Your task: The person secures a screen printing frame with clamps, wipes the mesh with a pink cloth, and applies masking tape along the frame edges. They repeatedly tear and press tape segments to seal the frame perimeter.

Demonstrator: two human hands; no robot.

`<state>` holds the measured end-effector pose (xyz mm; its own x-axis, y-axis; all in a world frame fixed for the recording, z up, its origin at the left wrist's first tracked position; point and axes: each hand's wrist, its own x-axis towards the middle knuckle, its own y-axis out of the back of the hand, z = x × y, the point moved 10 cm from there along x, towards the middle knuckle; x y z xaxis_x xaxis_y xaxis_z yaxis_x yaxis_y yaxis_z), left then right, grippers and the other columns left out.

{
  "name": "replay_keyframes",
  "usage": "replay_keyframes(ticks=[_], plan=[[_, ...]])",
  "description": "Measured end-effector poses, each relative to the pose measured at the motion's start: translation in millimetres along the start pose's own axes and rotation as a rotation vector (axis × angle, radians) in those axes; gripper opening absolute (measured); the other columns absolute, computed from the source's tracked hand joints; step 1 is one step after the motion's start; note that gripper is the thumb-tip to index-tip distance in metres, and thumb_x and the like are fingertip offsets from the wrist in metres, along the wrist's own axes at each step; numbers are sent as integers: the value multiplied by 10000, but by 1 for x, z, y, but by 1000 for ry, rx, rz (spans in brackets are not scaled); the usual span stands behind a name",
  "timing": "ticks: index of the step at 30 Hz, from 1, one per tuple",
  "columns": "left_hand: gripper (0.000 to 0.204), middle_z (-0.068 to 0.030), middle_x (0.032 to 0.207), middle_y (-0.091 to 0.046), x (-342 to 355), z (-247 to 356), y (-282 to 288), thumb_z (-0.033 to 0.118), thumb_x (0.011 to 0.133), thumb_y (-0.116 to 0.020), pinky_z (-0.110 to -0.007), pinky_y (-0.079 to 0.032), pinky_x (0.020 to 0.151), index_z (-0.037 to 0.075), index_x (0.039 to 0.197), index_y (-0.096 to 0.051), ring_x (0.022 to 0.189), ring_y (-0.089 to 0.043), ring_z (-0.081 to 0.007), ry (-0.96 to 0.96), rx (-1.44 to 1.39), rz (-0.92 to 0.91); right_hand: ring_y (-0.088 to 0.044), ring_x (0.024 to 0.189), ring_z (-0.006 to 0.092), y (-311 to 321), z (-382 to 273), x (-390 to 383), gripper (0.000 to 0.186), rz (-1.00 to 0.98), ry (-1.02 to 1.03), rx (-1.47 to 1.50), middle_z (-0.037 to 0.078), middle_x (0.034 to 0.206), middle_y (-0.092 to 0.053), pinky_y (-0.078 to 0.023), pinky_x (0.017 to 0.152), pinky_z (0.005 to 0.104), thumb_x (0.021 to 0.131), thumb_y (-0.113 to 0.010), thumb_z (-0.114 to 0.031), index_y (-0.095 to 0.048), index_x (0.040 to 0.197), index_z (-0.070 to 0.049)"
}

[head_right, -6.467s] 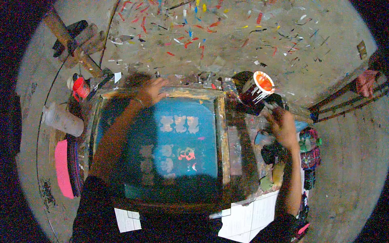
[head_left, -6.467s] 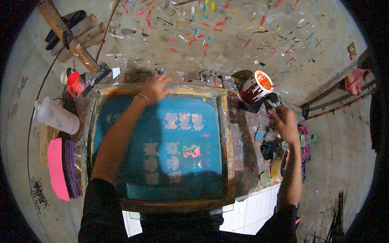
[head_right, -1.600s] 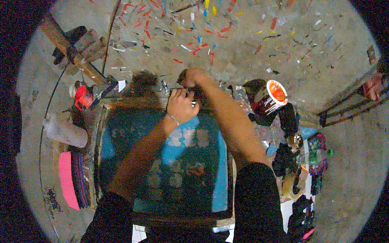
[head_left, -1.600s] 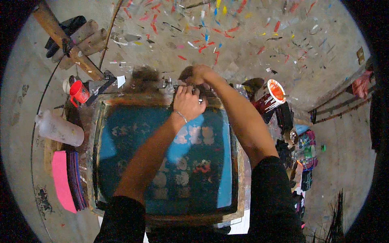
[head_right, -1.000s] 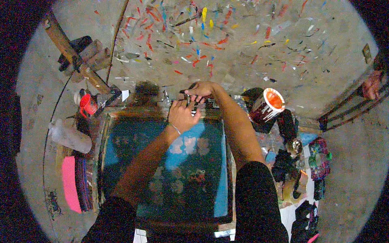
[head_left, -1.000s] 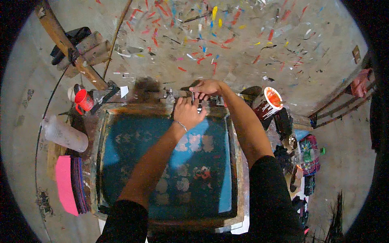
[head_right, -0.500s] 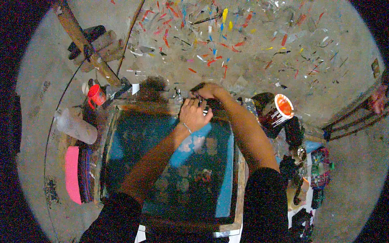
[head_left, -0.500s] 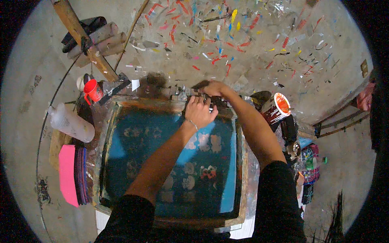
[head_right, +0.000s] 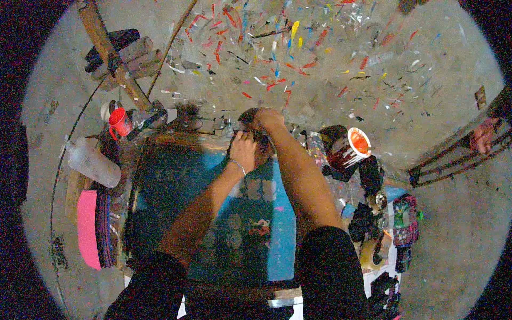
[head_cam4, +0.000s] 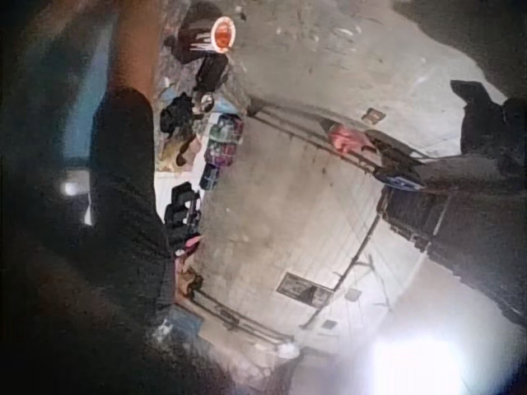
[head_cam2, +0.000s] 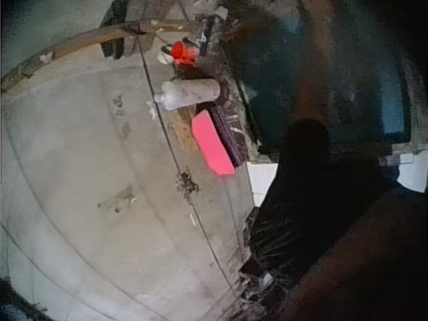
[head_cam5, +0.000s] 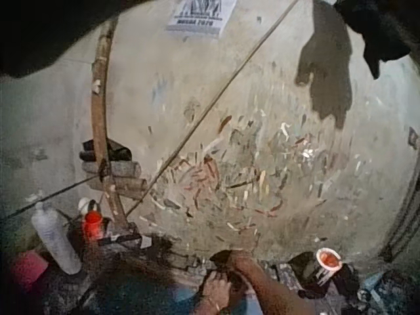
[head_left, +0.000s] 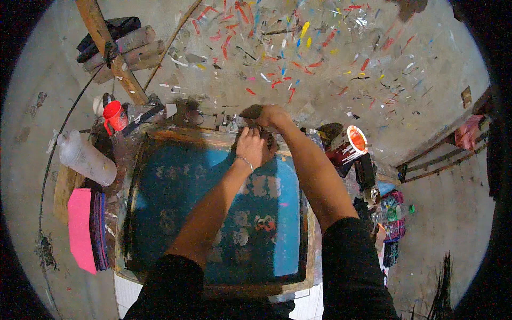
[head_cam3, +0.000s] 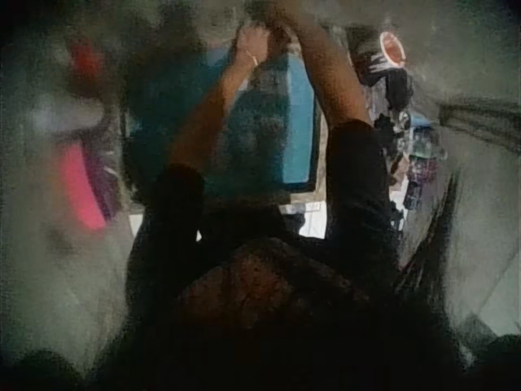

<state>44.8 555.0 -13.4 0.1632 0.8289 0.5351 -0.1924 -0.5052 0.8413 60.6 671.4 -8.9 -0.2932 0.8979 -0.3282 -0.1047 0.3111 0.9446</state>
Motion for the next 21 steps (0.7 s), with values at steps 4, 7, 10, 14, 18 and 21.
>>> replay_keyframes(ticks=[4, 7, 10, 14, 18, 21], plan=[[445, -168, 880, -654, 3, -6, 0, 426, 826, -526, -409, -380, 845, 46, 1016, -657, 868, -598, -269, 48, -187, 88, -617, 1104, 294, 10, -6, -12, 326, 173, -107, 11, 100, 1192, -644, -517, 874, 414, 837, -612, -310, -691, 1082, -111], [452, -125, 1086, -637, 0, -18, -1, 437, 838, -524, -420, -361, 951, 90, 1118, -603, 1052, -567, -268, 200, -869, 219, -653, 1033, 278, 6, -6, -4, 351, 280, -180, -8, 110, 1126, -672, -531, 843, 395, 797, -647, -328, -699, 1072, -114], [477, -100, 1200, -601, 1, 8, -24, 434, 828, -540, -401, -341, 1004, 96, 1162, -582, 1173, -513, -256, 47, -276, 174, -667, 997, 264, -18, -2, 34, 352, 176, -229, -187, 101, 1120, -676, -542, 810, 368, 786, -662, -361, -715, 1035, -120], [470, -194, 1063, -626, -3, -18, -13, 422, 819, -553, -404, -376, 905, 11, 1032, -633, 1024, -569, -297, 100, -188, -15, -685, 902, 221, 26, -53, -30, 303, 226, 140, -169, 60, 1007, -706, -547, 700, 320, 822, -639, -354, -730, 979, -111], [477, -251, 1031, -634, 5, 1, 16, 391, 814, -560, -424, -423, 870, -19, 1035, -662, 914, -618, -335, 104, -195, 138, -601, 688, 144, -35, 58, 25, 381, -323, 136, 842, 34, 803, -645, -494, 599, 283, 895, -608, -450, -657, 981, -82], [503, -252, 1015, -637, 4, -6, 10, 373, 815, -554, -422, -427, 855, -28, 1109, -631, 903, -621, -332, 106, -188, 113, -566, 694, 107, -45, 31, 22, 429, -429, 258, 1008, 10, 788, -601, -477, 589, 267, 916, -555, -502, -620, 953, -80]])
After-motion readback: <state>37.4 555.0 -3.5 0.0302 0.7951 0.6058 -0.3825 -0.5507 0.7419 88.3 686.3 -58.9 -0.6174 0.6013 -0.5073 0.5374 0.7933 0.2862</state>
